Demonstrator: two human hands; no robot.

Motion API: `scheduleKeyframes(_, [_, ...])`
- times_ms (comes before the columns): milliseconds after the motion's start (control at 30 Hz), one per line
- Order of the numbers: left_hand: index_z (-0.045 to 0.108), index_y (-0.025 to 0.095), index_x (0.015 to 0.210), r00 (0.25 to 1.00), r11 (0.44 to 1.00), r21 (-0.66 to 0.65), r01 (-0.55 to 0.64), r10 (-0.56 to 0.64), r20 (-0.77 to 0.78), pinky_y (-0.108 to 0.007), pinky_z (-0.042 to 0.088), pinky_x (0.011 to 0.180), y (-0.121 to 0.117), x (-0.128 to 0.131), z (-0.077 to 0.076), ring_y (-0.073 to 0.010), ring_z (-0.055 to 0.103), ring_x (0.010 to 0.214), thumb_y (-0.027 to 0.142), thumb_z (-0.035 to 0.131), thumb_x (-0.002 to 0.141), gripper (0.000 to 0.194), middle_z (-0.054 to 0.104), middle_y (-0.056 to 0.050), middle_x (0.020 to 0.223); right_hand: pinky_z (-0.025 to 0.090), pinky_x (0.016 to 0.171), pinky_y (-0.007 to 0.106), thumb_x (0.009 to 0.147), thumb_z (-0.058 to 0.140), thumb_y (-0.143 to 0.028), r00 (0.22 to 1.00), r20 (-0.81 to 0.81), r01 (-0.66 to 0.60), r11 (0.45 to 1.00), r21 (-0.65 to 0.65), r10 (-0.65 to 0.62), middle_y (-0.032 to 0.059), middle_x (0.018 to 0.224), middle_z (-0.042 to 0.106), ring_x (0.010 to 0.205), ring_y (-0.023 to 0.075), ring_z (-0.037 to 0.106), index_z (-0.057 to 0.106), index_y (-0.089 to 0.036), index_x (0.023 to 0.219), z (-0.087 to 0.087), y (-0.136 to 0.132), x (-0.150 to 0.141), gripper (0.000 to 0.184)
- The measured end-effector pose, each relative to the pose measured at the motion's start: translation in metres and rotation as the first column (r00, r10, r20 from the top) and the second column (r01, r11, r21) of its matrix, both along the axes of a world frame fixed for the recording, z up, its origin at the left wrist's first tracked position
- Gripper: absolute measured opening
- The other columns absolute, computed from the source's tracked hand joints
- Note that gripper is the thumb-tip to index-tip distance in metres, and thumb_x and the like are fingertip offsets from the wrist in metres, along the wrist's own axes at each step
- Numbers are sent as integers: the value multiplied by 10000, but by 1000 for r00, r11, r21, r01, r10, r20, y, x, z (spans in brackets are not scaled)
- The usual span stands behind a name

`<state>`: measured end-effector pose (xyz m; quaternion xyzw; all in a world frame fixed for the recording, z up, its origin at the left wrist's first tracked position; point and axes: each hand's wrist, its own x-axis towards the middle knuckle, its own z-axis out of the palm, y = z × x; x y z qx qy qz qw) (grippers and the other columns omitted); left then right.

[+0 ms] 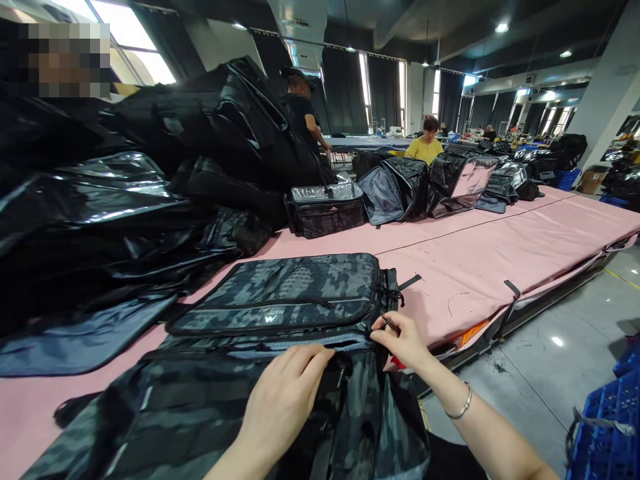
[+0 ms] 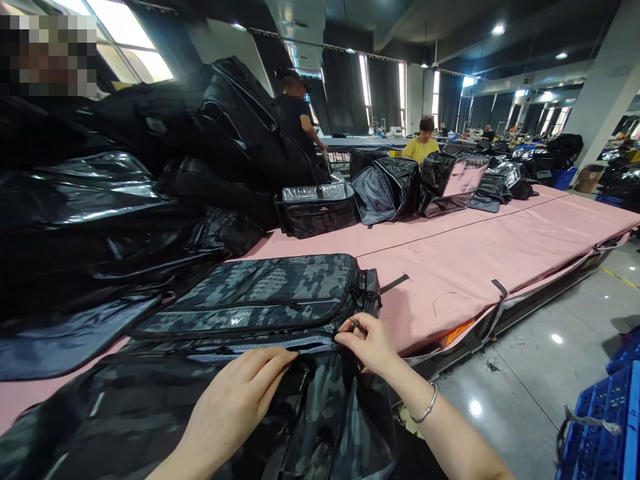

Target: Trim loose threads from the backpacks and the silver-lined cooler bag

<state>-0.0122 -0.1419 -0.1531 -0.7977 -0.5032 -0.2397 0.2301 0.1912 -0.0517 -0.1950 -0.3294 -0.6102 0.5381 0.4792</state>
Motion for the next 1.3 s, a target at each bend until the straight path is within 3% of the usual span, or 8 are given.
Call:
scheduleKeyframes(233, [645, 158, 897, 989, 980, 154, 128, -114, -92, -297, 474, 726, -6, 2, 1, -173, 615, 757, 79, 434, 894, 225, 694, -60, 821, 317, 477, 219, 710, 677, -464, 994, 104, 23, 1000, 15, -24, -75, 509, 390, 487, 91, 333, 632, -181, 735, -9, -20, -8, 287])
scheduleKeyframes(433, [638, 171, 893, 994, 981, 165, 99, -90, -65, -297, 460, 729, -7, -6, 1, -165, 629, 765, 94, 485, 889, 172, 703, -42, 816, 271, 481, 216, 711, 653, -366, 995, 91, -36, 999, -23, 38, -95, 520, 335, 482, 79, 296, 583, -181, 761, -12, -21, -9, 205])
scheduleKeyframes(533, [645, 187, 896, 999, 990, 142, -17, 23, -37, -315, 448, 721, -7, -25, 1, -179, 639, 762, 221, 524, 901, 125, 710, -35, 837, 282, 470, 210, 720, 637, -362, 994, 91, -61, 998, -35, 64, -93, 544, 328, 486, 78, 294, 566, -185, 779, -12, -22, -8, 199])
scheduleKeyframes(733, [680, 236, 862, 964, 968, -144, -206, 226, 142, -316, 429, 692, -3, -55, 4, -207, 655, 822, 450, 401, 917, 356, 722, -29, 886, 288, 437, 185, 728, 629, -339, 987, 115, -102, 993, -54, 108, -100, 539, 266, 501, 81, 254, 554, -185, 788, -12, -19, -7, 181])
scheduleKeyframes(833, [649, 219, 748, 913, 881, -398, -255, 356, 202, -326, 419, 667, 5, -53, 10, -234, 647, 803, 488, 378, 872, 402, 715, -48, 813, 294, 423, 174, 723, 636, -340, 982, 141, -117, 991, -70, 125, -106, 533, 255, 490, 75, 255, 551, -185, 788, -10, -18, -6, 188])
scheduleKeyframes(933, [611, 215, 672, 871, 797, -536, -278, 444, 209, -327, 410, 634, 11, -49, 16, -242, 646, 747, 463, 364, 834, 387, 710, -58, 762, 282, 402, 164, 690, 678, -385, 977, 146, -136, 984, -117, 153, -110, 536, 265, 479, 65, 237, 533, -185, 773, -4, -19, -6, 261])
scheduleKeyframes(1133, [639, 232, 697, 833, 805, -545, -235, 456, 313, -279, 470, 646, 10, -53, 17, -211, 664, 751, 514, 372, 802, 402, 728, -27, 776, 295, 396, 157, 660, 722, -442, 976, 133, -149, 974, -168, 172, -111, 529, 262, 481, 65, 239, 528, -187, 756, 0, -18, -6, 334])
scheduleKeyframes(1300, [654, 221, 814, 763, 841, -450, -300, 494, 416, -283, 516, 738, -4, -60, 16, -215, 676, 809, 550, 350, 840, 449, 737, -44, 881, 309, 411, 175, 677, 702, -427, 983, 101, -139, 979, -148, 154, -110, 529, 262, 467, 64, 232, 546, -186, 751, -4, -15, -6, 297])
